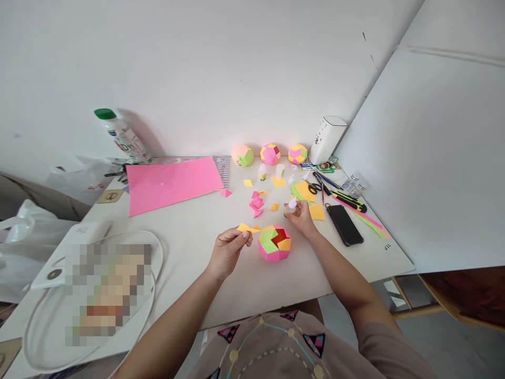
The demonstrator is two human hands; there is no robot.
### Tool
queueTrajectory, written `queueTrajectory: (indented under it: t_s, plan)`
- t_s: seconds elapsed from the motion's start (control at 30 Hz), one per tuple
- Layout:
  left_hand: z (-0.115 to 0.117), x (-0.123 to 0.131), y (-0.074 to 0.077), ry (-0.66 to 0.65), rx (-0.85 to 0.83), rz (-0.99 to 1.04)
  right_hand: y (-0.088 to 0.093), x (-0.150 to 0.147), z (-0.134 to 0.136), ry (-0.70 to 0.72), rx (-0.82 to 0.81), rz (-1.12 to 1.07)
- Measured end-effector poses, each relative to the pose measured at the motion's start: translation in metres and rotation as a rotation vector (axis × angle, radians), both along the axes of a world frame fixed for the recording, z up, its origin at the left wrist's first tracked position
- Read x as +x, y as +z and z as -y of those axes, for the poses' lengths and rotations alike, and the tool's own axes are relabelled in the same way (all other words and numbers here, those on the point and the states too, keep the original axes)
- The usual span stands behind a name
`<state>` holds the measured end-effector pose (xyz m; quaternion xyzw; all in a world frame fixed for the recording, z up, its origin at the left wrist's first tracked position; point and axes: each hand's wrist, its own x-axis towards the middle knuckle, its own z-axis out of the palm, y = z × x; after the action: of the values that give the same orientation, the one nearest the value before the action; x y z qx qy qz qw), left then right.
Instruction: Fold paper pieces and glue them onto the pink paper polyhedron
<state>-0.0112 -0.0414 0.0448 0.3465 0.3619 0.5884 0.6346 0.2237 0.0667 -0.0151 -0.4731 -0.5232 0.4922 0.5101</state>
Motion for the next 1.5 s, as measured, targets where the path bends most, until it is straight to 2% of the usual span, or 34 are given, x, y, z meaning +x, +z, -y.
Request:
queueTrajectory:
  t_s: [0.1, 0.17, 0.23, 0.3, 0.37, 0.43, 0.53, 0.6, 0.7, 0.97, 1.23, 1.4, 1.5]
  plan:
    - [0.001, 0.0, -0.001, 0.014, 0.038, -0.013, 0.002, 0.0, 0.001, 0.0, 0.013, 0.033]
    - [0.002, 0.0, -0.002, 0.013, 0.059, -0.023, 0.008, -0.001, 0.005, -0.054, 0.084, 0.095]
    - [0.003, 0.001, -0.003, 0.014, 0.072, -0.03, 0.02, -0.003, 0.013, -0.176, 0.248, 0.204]
    - [0.005, 0.003, -0.003, 0.024, 0.087, -0.04, 0.035, -0.006, 0.024, -0.313, 0.482, 0.303]
    - [0.007, 0.004, -0.004, 0.03, 0.11, -0.064, 0.051, -0.011, 0.037, -0.355, 0.683, 0.302]
    - [0.01, 0.006, -0.005, 0.021, 0.139, -0.097, 0.066, -0.018, 0.049, -0.259, 0.796, 0.283]
    - [0.013, 0.008, -0.008, -0.008, 0.177, -0.169, 0.084, -0.031, 0.065, -0.005, 0.886, 0.352]
    - [0.015, 0.009, -0.009, -0.027, 0.199, -0.2, 0.092, -0.039, 0.072, 0.169, 0.91, 0.391]
    - [0.017, 0.011, -0.009, -0.063, 0.243, -0.205, 0.098, -0.048, 0.079, 0.285, 0.915, 0.386]
    - [0.02, 0.014, -0.004, -0.149, 0.316, -0.182, 0.104, -0.052, 0.086, 0.363, 0.788, 0.24]
    - [0.024, 0.015, -0.006, -0.274, 0.183, -0.074, 0.101, -0.051, 0.085, 0.445, 0.742, 0.238]
    - [0.025, 0.015, -0.005, -0.274, 0.17, -0.163, 0.105, -0.05, 0.086, 0.448, 0.755, 0.222]
    - [0.022, 0.015, -0.001, -0.205, 0.261, -0.293, 0.106, -0.046, 0.086, 0.432, 0.709, 0.217]
